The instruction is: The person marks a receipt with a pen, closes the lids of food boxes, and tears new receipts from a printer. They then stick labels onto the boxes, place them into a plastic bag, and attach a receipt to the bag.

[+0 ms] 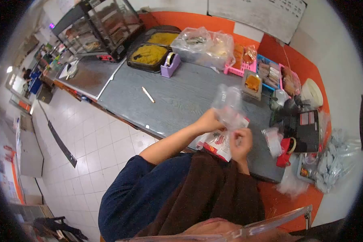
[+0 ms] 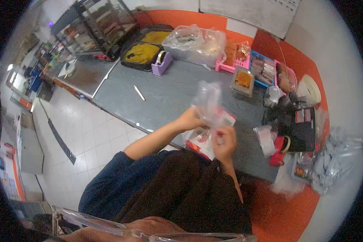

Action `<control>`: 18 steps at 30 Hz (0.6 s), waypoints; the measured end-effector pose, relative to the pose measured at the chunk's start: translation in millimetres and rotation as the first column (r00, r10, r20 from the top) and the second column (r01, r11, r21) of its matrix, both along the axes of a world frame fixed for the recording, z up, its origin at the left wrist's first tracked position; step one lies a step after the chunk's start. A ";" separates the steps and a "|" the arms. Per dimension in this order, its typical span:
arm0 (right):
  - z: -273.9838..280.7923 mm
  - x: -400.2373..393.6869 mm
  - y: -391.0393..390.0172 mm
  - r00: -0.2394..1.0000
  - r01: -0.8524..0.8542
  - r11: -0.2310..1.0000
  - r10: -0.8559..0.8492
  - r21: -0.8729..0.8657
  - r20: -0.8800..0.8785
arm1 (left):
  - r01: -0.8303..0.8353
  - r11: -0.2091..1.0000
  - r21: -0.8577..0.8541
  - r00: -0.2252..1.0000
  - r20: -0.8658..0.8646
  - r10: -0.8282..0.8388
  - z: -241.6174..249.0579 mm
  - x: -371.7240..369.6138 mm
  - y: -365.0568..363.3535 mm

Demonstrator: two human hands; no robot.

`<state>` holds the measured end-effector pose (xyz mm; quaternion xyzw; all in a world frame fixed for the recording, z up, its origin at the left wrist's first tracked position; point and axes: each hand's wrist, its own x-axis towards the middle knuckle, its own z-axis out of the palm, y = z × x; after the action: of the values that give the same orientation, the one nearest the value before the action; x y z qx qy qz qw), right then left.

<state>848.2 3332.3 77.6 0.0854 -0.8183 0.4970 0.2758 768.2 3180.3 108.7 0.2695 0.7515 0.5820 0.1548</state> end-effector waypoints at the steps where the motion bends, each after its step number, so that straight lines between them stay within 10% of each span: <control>1: 1.9 5.1 -7.4 0.993 -0.103 0.994 0.104 0.027 -0.052 | -0.044 0.979 0.199 0.944 0.329 -0.024 -5.0 2.2 -3.0; 7: 13.4 -1.6 -11.3 0.980 -0.132 0.960 0.163 0.249 -0.110 | -0.199 0.902 0.384 0.748 0.654 -0.114 -20.1 0.6 -12.4; 10: 6.4 -4.1 -8.8 0.925 -0.097 0.782 0.300 -0.616 0.235 | -0.122 0.891 0.437 0.710 0.666 -0.229 -31.3 -3.6 -18.2; 18: 11.0 -16.5 10.4 0.783 -0.109 0.618 0.536 -0.778 0.315 | -0.103 0.859 0.501 0.771 0.586 -0.249 -46.8 -0.9 -21.4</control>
<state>831.6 3342.6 88.6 -0.0159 -0.5645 0.8241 -0.0443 767.3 3158.8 61.9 0.1192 0.4637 0.8073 0.3450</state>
